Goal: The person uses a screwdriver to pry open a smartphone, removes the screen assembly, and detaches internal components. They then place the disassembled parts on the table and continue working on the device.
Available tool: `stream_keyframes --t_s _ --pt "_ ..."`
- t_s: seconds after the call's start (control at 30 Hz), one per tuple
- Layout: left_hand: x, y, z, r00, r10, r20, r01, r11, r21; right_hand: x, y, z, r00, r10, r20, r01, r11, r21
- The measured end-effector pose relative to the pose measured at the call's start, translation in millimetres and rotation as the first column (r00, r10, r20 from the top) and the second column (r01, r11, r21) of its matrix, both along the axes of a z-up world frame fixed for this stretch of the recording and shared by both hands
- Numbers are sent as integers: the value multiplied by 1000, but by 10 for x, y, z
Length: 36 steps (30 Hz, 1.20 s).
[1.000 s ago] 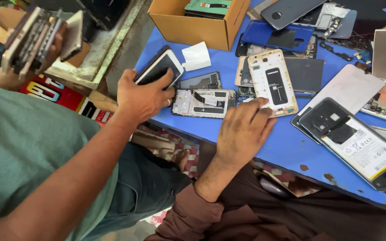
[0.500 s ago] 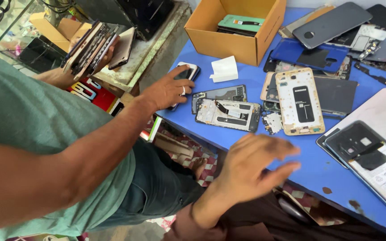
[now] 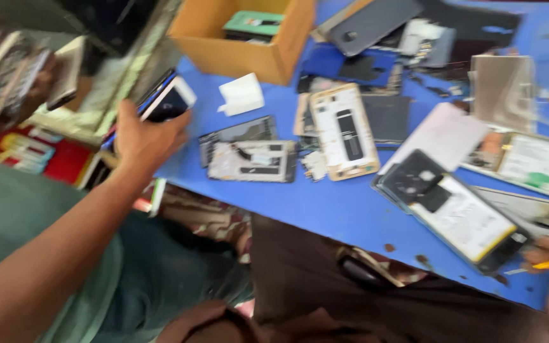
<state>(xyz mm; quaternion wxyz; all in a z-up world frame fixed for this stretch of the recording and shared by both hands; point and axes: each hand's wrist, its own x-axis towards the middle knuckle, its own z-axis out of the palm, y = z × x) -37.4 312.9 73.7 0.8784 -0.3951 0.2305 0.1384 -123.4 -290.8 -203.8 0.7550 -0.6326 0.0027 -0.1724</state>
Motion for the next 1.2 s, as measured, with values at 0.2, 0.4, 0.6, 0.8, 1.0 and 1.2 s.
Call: stream_keyframes --t_s 0.2,0.4,0.6,0.8,1.0,1.2 --pt "-78 29 11 997 -73 2 72 990 123 37 412 787 996 -19 86 21 999 -24" --pt "455 899 -494 978 83 -189 -200 152 -968 94 575 1161 976 5 217 -13 999 33" --pt "752 1314 -739 995 -89 43 29 -154 -988 139 620 1145 969 18 245 -45 994 102" --pt "555 966 -351 986 -157 53 75 138 -988 152 572 1099 969 34 246 -63 992 109" --pt "130 543 -278 987 -157 28 61 207 -976 157 559 1057 975 5 223 -32 992 120" --pt "-238 76 -668 863 -505 4 -205 -359 -911 200 571 1047 971 6 241 -32 994 106"
